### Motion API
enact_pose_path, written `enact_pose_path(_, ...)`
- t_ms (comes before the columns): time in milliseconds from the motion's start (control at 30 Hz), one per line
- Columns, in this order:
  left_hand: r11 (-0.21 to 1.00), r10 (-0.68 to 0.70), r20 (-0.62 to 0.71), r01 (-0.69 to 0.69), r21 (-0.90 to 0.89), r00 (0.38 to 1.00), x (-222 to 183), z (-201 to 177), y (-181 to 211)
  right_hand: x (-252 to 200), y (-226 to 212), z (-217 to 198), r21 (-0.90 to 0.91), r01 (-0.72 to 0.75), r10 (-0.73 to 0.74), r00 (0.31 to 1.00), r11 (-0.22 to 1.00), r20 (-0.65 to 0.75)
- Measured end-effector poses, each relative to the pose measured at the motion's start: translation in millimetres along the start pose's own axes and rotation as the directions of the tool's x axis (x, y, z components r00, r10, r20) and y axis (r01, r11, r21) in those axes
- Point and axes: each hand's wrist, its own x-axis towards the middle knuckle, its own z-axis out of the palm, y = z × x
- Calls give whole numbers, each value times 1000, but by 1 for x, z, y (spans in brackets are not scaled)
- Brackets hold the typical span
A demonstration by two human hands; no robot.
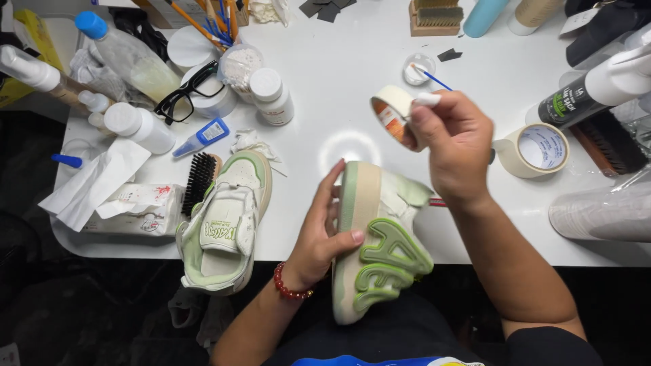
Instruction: The person holds a sneaker and applies masking tape around the edge where the upper meets the midsole, pressing the tape down along the sole line. They then use a utility knife to trim excess tape and continue taping around the shoe.
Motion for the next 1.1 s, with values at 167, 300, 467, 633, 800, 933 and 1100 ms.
enact_pose_path(167,973,146,-194,-105,205,970,-2,-10,3,-40,-27,-9,22,126,-126,992,992,12)
enact_pose_path(300,932,161,-276,-55,357,948,2,-21,-15,-90,-36,-7,114,54,-55,998,992,6)
enact_pose_path(467,814,272,-297,-55,578,915,11,-38,-33,-124,-21,-9,91,-12,7,999,996,49)
enact_pose_path(633,643,442,-211,-144,752,872,21,-42,-29,-139,-14,-11,90,-76,65,990,993,126)
enact_pose_path(800,652,388,-250,-72,755,887,28,-56,-31,-131,-15,-12,-33,-79,85,954,996,289)
enact_pose_path(933,644,403,-257,-73,762,878,30,-63,-37,-115,-19,-8,-57,-104,118,916,993,383)
enact_pose_path(1100,635,435,-238,-109,764,869,22,-58,-25,-96,-22,-5,-40,-159,155,820,986,551)
